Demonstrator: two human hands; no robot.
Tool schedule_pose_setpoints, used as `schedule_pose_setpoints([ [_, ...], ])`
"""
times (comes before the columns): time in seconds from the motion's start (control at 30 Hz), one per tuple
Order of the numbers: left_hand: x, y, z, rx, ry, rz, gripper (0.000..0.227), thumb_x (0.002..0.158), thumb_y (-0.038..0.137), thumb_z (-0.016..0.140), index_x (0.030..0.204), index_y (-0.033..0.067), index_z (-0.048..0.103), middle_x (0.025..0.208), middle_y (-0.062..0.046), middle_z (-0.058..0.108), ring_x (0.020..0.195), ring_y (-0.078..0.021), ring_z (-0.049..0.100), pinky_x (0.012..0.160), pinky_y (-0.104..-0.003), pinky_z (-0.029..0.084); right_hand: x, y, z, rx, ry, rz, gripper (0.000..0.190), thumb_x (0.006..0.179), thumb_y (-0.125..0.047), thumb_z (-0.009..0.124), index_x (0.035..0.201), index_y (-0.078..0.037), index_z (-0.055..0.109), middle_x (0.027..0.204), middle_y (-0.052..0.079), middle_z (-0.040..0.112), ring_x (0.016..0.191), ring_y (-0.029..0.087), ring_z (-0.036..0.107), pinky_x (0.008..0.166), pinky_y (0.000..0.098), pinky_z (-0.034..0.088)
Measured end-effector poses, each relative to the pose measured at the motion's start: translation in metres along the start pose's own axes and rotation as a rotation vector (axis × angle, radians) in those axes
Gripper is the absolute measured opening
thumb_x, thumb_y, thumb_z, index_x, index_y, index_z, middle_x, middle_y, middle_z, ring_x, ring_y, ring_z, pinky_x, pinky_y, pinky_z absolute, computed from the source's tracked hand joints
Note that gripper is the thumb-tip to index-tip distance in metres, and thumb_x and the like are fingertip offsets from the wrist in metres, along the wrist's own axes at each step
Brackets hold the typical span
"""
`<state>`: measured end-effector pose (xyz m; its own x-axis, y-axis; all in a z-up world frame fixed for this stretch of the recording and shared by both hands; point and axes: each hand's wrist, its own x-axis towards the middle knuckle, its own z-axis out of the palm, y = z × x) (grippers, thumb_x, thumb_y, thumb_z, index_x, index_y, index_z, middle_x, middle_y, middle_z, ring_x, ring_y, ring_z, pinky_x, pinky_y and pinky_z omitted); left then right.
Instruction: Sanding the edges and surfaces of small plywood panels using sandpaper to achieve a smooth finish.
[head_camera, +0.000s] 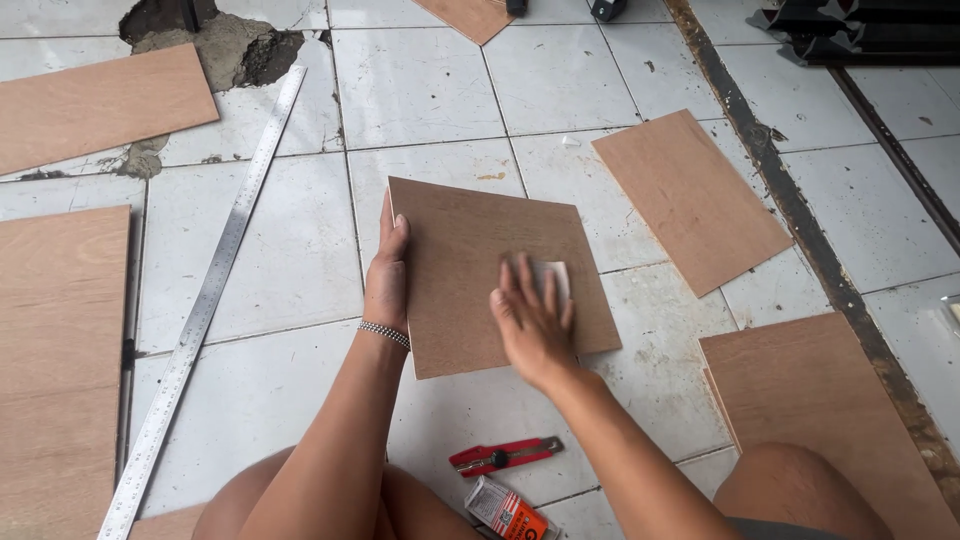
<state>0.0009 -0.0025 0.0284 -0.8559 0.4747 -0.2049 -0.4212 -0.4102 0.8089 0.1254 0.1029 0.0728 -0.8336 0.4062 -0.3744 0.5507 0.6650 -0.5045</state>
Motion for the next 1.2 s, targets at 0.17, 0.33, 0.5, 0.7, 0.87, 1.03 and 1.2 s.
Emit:
schedule_pose_setpoints([
  [0.17, -0.005, 0.003, -0.001, -0.012, 0.024, -0.025, 0.055, 0.087, 0.038, 0.044, 0.137, 0.0327, 0.024, 0.144, 0.004, 0.025, 0.133, -0.0202, 0.02, 0.108, -0.04, 0.018, -0.009, -0.015, 0.01, -0.108, -0.07, -0.276, 0.062, 0.087, -0.049, 0.016, 0.139, -0.015, 0.018, 0.148, 0.008, 0.002, 0.133, 0.038, -0.004, 0.1, 0.0592, -0.002],
  [0.33, -0.001, -0.003, -0.004, 0.02, 0.027, -0.008, 0.053, 0.088, 0.033, 0.045, 0.136, 0.0351, 0.026, 0.141, 0.004, 0.032, 0.127, -0.0177, 0.032, 0.104, -0.036, 0.026, 0.049, 0.036, -0.001, -0.008, 0.111, 0.216, 0.058, 0.09, -0.051, 0.003, 0.142, -0.025, 0.007, 0.148, 0.002, -0.005, 0.134, 0.033, -0.007, 0.102, 0.059, -0.004],
  [0.5, 0.007, -0.004, -0.003, -0.105, 0.071, -0.033, 0.053, 0.089, 0.033, 0.043, 0.138, 0.0319, 0.024, 0.139, 0.003, 0.034, 0.125, -0.0183, 0.033, 0.105, -0.039, 0.027, -0.015, -0.06, -0.002, -0.051, -0.161, -0.269, 0.06, 0.087, -0.046, 0.01, 0.141, -0.018, 0.013, 0.148, 0.008, -0.004, 0.132, 0.039, -0.008, 0.099, 0.0608, -0.005],
  [0.7, -0.022, 0.02, 0.021, 0.056, 0.054, -0.07, 0.05, 0.09, 0.04, 0.03, 0.138, 0.0326, 0.02, 0.147, 0.003, 0.019, 0.135, -0.0218, 0.014, 0.108, -0.042, 0.012, 0.057, 0.042, -0.013, -0.08, 0.138, 0.151, 0.061, 0.09, -0.051, 0.005, 0.141, -0.02, 0.016, 0.148, 0.004, 0.001, 0.134, 0.034, -0.002, 0.102, 0.0577, -0.001],
  [0.87, -0.013, 0.013, 0.022, 0.11, 0.024, -0.025, 0.05, 0.091, 0.04, 0.027, 0.139, 0.0314, 0.017, 0.147, 0.003, 0.017, 0.135, -0.0201, 0.013, 0.109, -0.041, 0.011, 0.05, 0.018, -0.011, -0.011, 0.161, 0.203, 0.06, 0.09, -0.05, 0.002, 0.142, -0.02, 0.01, 0.148, 0.006, -0.005, 0.133, 0.037, -0.007, 0.1, 0.0603, -0.006],
  [1.03, -0.022, 0.024, 0.03, -0.217, 0.143, -0.142, 0.051, 0.088, 0.042, 0.037, 0.137, 0.0338, 0.026, 0.135, 0.008, 0.04, 0.124, -0.015, 0.037, 0.106, -0.04, 0.025, 0.007, -0.045, 0.005, -0.115, -0.036, -0.432, 0.055, 0.09, -0.037, 0.023, 0.139, -0.012, 0.02, 0.147, 0.014, 0.006, 0.13, 0.045, 0.001, 0.097, 0.0645, 0.002],
  [1.2, -0.024, 0.017, 0.026, -0.11, 0.071, -0.134, 0.057, 0.086, 0.056, 0.022, 0.138, 0.0336, 0.02, 0.145, 0.011, 0.021, 0.133, -0.0185, 0.02, 0.108, -0.042, 0.016, 0.089, 0.043, -0.013, -0.064, 0.23, 0.088, 0.061, 0.091, -0.052, 0.008, 0.139, -0.018, 0.023, 0.148, 0.002, 0.007, 0.134, 0.033, 0.003, 0.102, 0.0575, 0.003],
])
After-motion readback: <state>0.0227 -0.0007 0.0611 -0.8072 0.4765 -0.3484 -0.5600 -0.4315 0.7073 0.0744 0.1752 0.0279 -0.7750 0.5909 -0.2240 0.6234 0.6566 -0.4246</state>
